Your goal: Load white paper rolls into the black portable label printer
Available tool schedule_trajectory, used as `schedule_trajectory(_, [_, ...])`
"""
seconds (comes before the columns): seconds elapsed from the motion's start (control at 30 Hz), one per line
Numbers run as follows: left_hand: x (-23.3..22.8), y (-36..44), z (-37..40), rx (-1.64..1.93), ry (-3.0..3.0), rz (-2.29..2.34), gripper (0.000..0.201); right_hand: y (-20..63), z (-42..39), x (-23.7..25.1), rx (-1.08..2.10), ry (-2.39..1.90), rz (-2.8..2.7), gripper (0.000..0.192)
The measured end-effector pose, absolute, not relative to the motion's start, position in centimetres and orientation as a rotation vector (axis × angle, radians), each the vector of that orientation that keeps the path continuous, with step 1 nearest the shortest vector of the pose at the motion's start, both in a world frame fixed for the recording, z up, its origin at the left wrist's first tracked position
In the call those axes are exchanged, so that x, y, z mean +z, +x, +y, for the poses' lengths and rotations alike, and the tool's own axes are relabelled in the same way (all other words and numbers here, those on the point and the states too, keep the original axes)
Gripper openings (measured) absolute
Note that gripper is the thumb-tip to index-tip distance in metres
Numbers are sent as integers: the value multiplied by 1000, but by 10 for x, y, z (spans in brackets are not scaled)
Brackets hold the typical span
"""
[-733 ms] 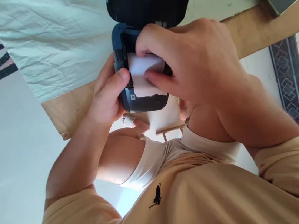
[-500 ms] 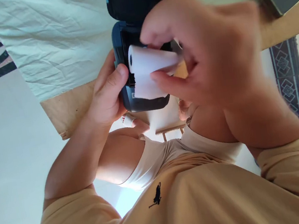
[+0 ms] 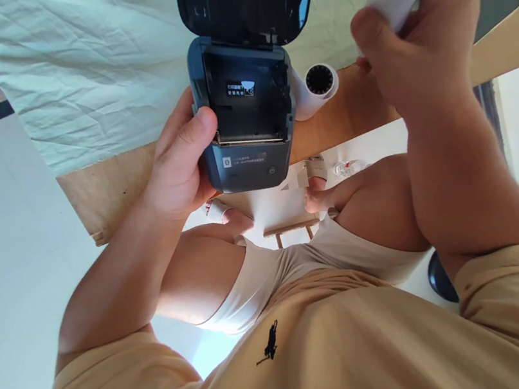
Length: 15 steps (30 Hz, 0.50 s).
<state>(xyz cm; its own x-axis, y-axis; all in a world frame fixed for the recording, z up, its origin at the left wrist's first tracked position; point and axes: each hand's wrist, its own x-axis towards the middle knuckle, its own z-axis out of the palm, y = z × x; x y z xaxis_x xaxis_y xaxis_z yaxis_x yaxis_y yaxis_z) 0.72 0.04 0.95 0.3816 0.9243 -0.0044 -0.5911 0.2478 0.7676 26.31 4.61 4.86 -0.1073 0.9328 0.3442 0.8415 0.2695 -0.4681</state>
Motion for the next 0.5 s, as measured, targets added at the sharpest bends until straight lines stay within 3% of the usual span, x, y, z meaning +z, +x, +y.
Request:
schedule_trajectory(0.4, [11, 6, 1, 1068, 767, 599, 41, 275, 44, 54, 67, -1727, -2037, 53])
schedule_trajectory(0.5, [11, 6, 1, 1040, 778, 625, 43, 266, 32, 56, -76, -1343, -1905, 37])
